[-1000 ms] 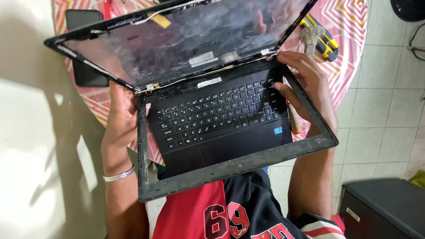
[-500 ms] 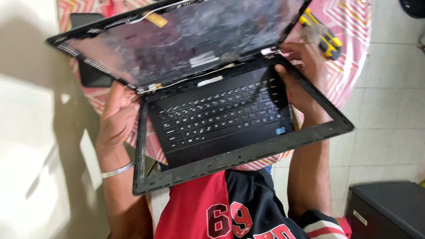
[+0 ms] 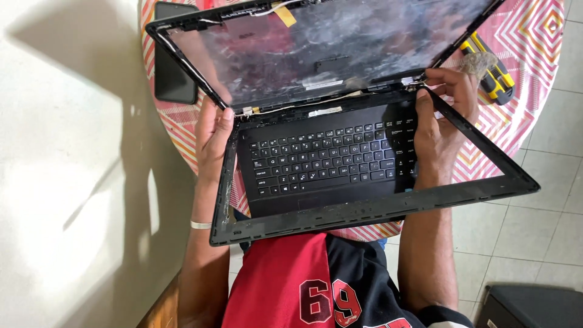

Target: The person removes the plastic screen bezel from an open laptop using a red prying tool. They carefully pry the bezel away from the screen edges, detach it, and set it aside on the table.

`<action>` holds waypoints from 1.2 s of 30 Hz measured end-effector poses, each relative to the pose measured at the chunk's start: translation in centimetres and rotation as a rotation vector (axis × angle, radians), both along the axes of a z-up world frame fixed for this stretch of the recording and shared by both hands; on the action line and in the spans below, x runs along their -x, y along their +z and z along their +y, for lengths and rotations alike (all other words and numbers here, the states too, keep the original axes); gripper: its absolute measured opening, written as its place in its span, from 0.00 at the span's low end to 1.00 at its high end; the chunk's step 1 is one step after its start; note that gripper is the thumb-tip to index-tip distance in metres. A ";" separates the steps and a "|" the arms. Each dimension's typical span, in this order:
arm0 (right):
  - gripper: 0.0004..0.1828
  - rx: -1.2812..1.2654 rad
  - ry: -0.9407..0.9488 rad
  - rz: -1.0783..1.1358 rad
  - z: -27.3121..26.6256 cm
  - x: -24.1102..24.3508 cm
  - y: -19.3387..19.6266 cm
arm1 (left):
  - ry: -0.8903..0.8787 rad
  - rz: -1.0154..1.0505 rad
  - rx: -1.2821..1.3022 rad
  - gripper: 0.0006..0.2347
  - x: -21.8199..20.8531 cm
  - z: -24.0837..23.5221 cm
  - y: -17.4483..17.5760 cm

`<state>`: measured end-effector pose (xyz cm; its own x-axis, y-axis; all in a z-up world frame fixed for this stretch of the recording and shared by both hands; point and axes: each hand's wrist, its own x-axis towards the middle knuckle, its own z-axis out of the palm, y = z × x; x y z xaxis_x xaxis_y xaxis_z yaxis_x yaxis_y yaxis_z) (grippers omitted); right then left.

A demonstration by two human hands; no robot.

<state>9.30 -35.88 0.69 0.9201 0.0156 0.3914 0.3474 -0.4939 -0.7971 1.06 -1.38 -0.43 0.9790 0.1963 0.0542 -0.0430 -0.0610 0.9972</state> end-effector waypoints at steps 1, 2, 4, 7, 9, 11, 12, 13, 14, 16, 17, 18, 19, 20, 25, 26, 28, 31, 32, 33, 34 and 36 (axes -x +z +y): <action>0.11 0.023 -0.008 -0.030 0.7 0.2 0.6 | 0.016 0.061 0.030 0.13 0.3 -0.2 0.0; 0.11 0.021 -0.004 -0.030 0.7 0.2 0.6 | 0.021 0.061 0.028 0.13 0.3 -0.2 0.0; 0.09 0.050 -0.010 -0.050 0.6 0.2 0.4 | 0.018 0.053 0.053 0.11 0.3 -0.2 -0.1; 0.09 0.059 -0.030 -0.021 0.6 0.3 0.4 | 0.025 0.041 0.120 0.12 0.0 -0.5 0.4; 0.08 0.051 -0.032 -0.018 0.6 0.0 0.2 | 0.069 0.009 0.204 0.12 -0.2 -0.9 -0.7; 0.07 0.045 -0.034 -0.012 0.5 0.0 0.1 | 0.112 -0.019 0.290 0.12 -0.3 -1.0 -1.5; 0.07 0.043 -0.035 -0.027 0.5 0.0 0.0 | 0.136 0.017 0.333 0.11 -0.4 -0.9 -1.8; 0.07 0.041 -0.036 -0.042 0.5 -0.1 0.0 | 0.159 0.054 0.375 0.10 -0.5 -0.8 -2.1; 0.07 0.040 -0.031 -0.042 0.4 -0.1 -0.1 | 0.164 0.053 0.374 0.10 -0.5 -0.8 -2.1; 0.08 0.016 -0.023 -0.057 0.3 0.0 -0.3 | 0.176 0.072 0.456 0.11 -0.6 -0.8 -2.1; 0.08 0.014 -0.020 -0.056 0.3 -0.1 -0.4 | 0.180 0.072 0.454 0.11 -0.6 -0.7 -2.4; 0.10 0.028 -0.020 -0.072 0.3 -0.1 -0.4 | 0.191 0.069 0.455 0.10 -0.6 -0.6 -2.8; 0.12 0.042 -0.020 -0.088 0.3 -0.1 -0.5 | 0.203 0.065 0.456 0.09 -0.6 -0.6 -3.3; 0.12 0.042 -0.021 -0.087 0.4 -0.1 -0.3 | 0.202 0.067 0.456 0.09 -0.6 -0.6 -3.0; 0.11 0.026 -0.004 -0.086 0.8 0.0 0.3 | 0.111 0.021 0.359 0.10 -0.4 -0.7 -1.7; 0.11 0.027 0.001 -0.084 0.7 0.0 0.2 | 0.116 0.023 0.360 0.10 -0.2 -0.1 -3.0; 0.07 0.029 -0.005 -0.068 0.6 0.1 0.1 | -0.013 -0.010 0.392 0.22 0.1 1.4 -5.7; 0.08 0.009 -0.025 -0.052 0.7 0.2 0.0 | -0.037 -0.013 0.431 0.20 -0.4 0.8 -3.0; 0.08 0.008 -0.022 -0.054 0.7 0.3 0.0 | -0.034 -0.015 0.431 0.20 -0.3 1.0 -3.9; 0.08 0.007 -0.028 -0.040 0.7 0.3 0.0 | 0.027 0.018 0.472 0.10 -0.1 1.2 -4.9; 0.09 0.007 -0.036 -0.025 0.6 0.4 0.0 | 0.087 0.053 0.515 0.09 0.0 1.4 -5.8; 0.10 0.003 -0.045 0.000 0.7 0.4 0.1 | 0.054 0.033 0.411 0.10 0.0 1.3 -4.7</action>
